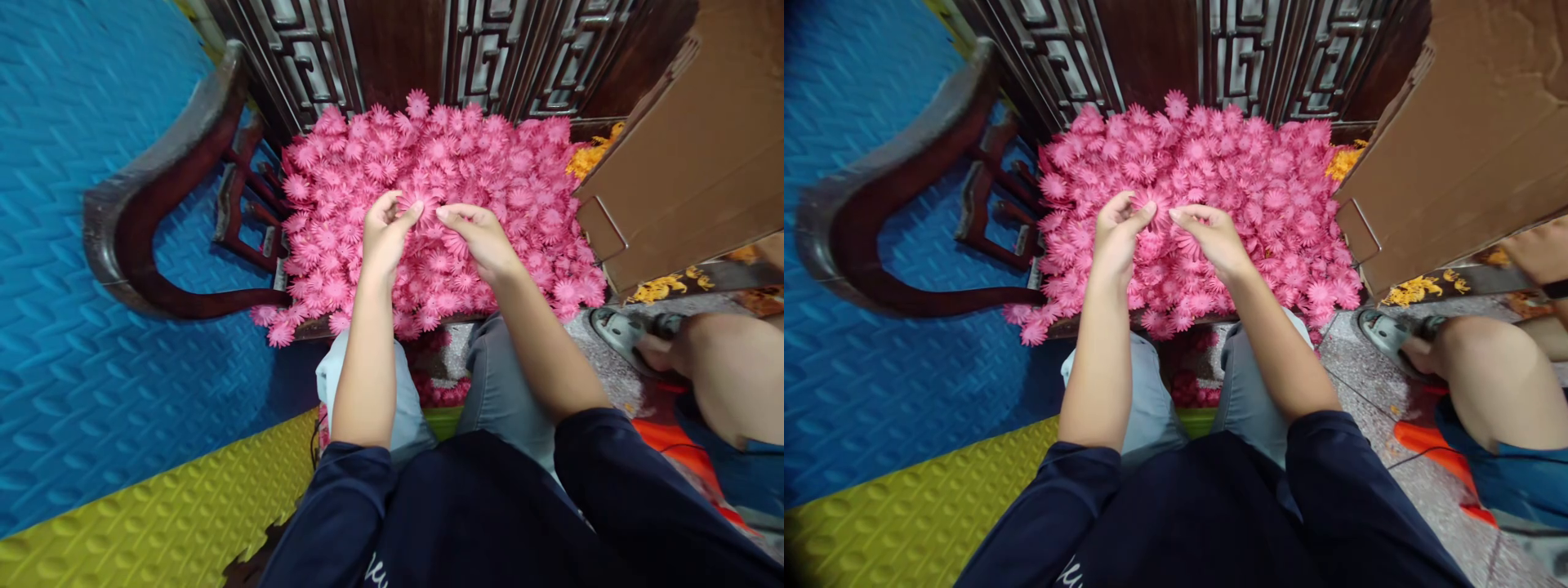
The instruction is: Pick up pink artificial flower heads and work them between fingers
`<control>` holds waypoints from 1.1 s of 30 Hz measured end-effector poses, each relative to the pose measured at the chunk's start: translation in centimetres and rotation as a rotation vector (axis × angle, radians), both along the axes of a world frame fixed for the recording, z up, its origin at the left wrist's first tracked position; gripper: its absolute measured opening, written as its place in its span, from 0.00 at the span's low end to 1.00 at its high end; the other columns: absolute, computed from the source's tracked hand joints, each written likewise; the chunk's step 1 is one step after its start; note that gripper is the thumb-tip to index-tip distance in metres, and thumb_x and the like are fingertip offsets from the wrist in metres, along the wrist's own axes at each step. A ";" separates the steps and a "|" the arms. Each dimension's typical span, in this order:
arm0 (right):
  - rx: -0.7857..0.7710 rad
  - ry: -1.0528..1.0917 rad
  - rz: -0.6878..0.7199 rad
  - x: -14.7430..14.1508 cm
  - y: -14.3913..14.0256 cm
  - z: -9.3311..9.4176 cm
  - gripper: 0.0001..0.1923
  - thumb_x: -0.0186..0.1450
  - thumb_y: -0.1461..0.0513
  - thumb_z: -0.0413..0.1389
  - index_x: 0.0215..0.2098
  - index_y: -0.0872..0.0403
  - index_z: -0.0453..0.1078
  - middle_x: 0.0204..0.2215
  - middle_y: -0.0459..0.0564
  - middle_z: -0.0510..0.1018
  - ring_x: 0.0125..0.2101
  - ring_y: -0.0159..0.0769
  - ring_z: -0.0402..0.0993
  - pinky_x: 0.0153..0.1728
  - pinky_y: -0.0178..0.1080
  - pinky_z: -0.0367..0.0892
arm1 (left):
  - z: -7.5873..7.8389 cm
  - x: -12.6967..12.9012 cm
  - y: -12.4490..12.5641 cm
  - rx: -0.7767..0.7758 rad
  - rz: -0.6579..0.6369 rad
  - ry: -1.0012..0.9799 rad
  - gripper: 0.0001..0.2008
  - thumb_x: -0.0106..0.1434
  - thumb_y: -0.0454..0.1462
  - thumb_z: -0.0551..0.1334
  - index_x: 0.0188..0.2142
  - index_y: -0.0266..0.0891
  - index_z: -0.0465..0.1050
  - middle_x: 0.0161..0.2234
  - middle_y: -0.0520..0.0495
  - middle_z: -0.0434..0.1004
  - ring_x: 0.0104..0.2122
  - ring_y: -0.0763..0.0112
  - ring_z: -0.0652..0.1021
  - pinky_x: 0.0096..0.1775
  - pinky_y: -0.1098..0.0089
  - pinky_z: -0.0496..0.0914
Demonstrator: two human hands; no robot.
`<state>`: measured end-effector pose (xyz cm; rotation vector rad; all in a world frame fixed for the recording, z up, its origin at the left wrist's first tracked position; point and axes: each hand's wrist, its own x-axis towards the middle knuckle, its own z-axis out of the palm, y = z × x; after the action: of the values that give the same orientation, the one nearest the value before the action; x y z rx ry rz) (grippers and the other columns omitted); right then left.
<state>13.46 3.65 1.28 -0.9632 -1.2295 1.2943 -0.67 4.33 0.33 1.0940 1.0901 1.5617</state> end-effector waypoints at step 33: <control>0.043 -0.118 -0.097 -0.4 0.4 -0.4 0.07 0.53 0.58 0.63 0.25 0.54 0.76 0.29 0.44 0.80 0.36 0.31 0.74 0.48 0.39 0.66 | -1.5 -0.5 0.6 0.152 0.212 0.396 0.21 0.51 0.46 0.70 0.42 0.44 0.70 0.46 0.46 0.72 0.49 0.64 0.72 0.51 0.64 0.65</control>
<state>13.07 4.04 0.91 -1.0682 -1.2797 1.1442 -1.15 4.91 -1.17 1.4743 1.4059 1.6545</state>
